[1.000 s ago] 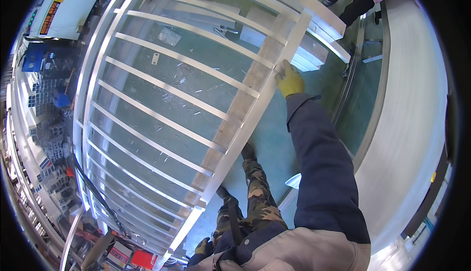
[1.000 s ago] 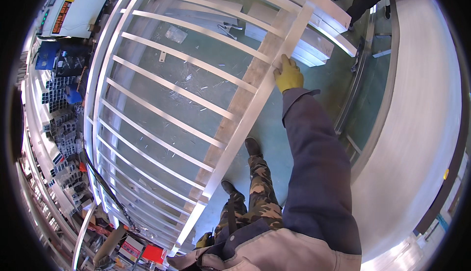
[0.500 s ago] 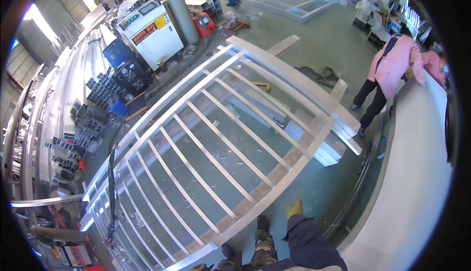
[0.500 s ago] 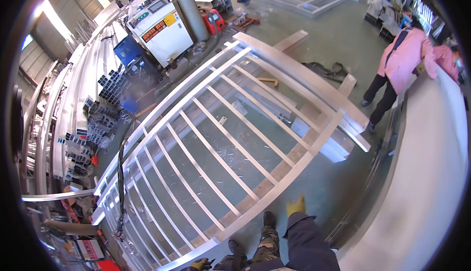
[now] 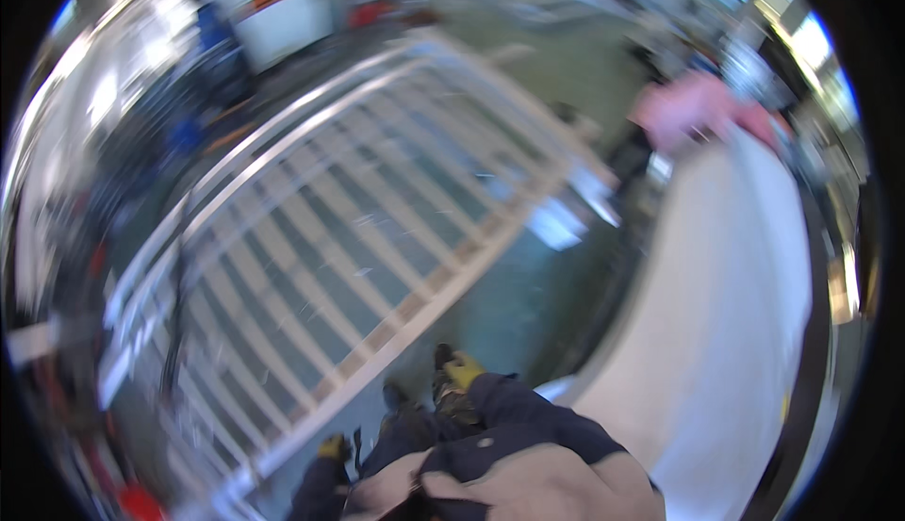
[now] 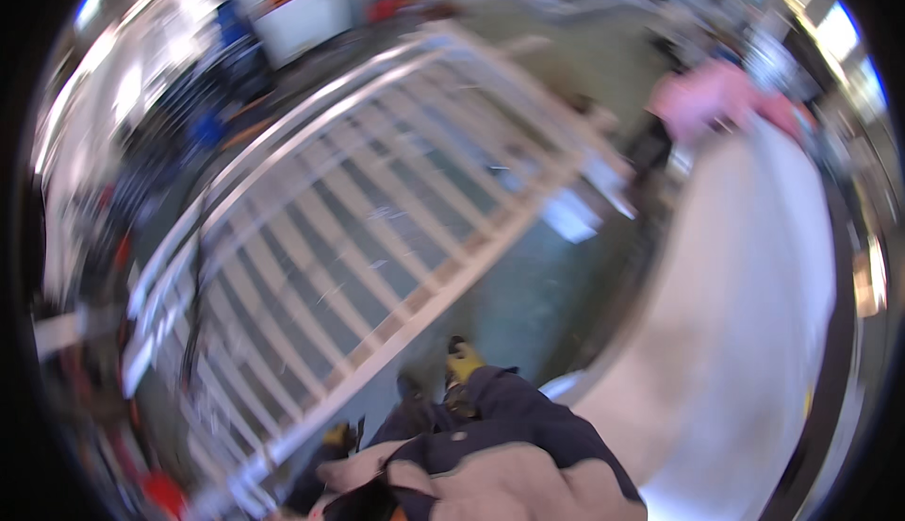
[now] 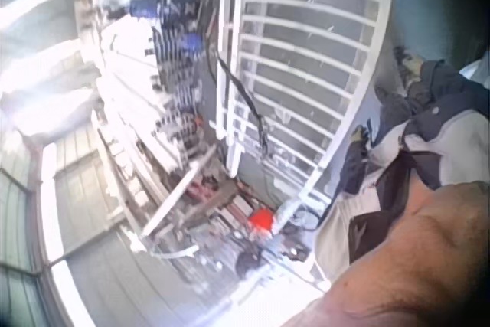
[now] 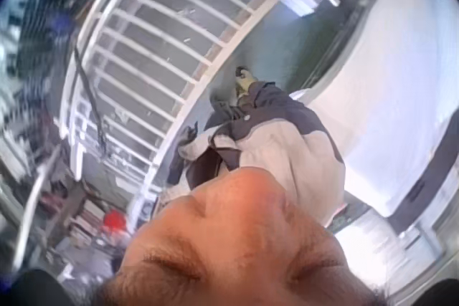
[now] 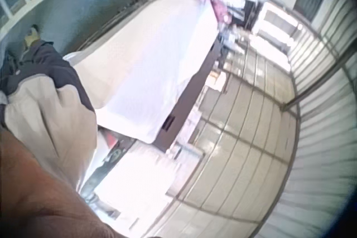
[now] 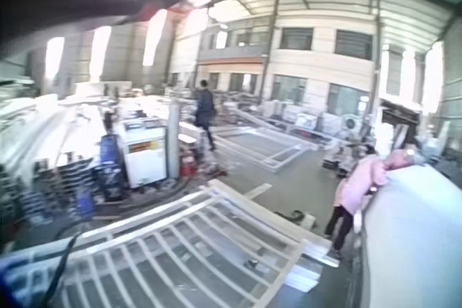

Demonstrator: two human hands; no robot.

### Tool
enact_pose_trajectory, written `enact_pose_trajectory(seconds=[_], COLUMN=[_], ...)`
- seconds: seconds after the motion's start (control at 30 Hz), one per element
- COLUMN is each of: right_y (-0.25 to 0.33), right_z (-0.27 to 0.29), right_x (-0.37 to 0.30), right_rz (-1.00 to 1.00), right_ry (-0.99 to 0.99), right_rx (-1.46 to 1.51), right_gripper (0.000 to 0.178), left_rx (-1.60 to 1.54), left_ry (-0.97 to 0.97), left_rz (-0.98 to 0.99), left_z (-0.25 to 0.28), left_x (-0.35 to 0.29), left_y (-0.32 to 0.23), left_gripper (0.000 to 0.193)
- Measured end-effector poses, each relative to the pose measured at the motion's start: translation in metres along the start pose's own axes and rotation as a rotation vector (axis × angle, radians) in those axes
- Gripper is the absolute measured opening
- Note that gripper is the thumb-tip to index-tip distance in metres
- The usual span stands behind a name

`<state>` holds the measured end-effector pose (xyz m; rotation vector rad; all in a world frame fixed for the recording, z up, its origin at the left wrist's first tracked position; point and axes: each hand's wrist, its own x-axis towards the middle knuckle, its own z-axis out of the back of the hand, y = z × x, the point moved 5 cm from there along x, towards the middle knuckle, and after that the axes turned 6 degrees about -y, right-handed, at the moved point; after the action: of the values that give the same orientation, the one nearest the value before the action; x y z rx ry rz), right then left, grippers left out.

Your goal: The person welds a large curved metal frame using a handheld welding torch, moving along the structure to join metal bars. They reposition the frame and continue welding different sections while wearing gloves and protective clothing.

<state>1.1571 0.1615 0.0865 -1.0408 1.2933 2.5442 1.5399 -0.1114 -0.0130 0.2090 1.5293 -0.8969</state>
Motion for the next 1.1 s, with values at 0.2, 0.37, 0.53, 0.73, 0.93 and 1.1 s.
enact_pose_trajectory(seconds=[0.2, 0.37, 0.53, 0.73, 0.93, 1.1], right_y=[-0.032, -0.037, 0.000, 0.050, 0.072, 0.081], right_z=[-0.061, -0.105, -0.140, -0.201, -0.289, -0.372], right_x=[0.022, 0.020, 0.028, -0.006, -0.049, -0.118], right_rz=[-0.092, -0.066, -0.006, 0.089, 0.331, 0.552], right_ry=[0.215, 0.378, 0.473, 0.552, 0.639, 0.694], right_rx=[-0.042, -0.205, -0.374, -0.502, -0.674, -0.856], right_gripper=[0.059, 0.058, 0.054, 0.040, 0.022, 0.030], left_rx=[0.009, -0.189, -0.338, -0.624, -0.948, -0.890], left_ry=[-0.287, -0.338, -0.431, -0.481, -0.490, -0.489], left_rz=[0.019, 0.143, 0.240, 0.347, 0.244, 0.318], left_z=[0.050, 0.048, 0.032, 0.044, 0.095, 0.156], left_x=[-0.024, -0.087, -0.125, -0.149, -0.136, -0.157], left_y=[0.031, 0.123, 0.197, 0.247, 0.280, 0.311], left_gripper=[0.034, 0.033, 0.036, 0.030, 0.035, 0.038])
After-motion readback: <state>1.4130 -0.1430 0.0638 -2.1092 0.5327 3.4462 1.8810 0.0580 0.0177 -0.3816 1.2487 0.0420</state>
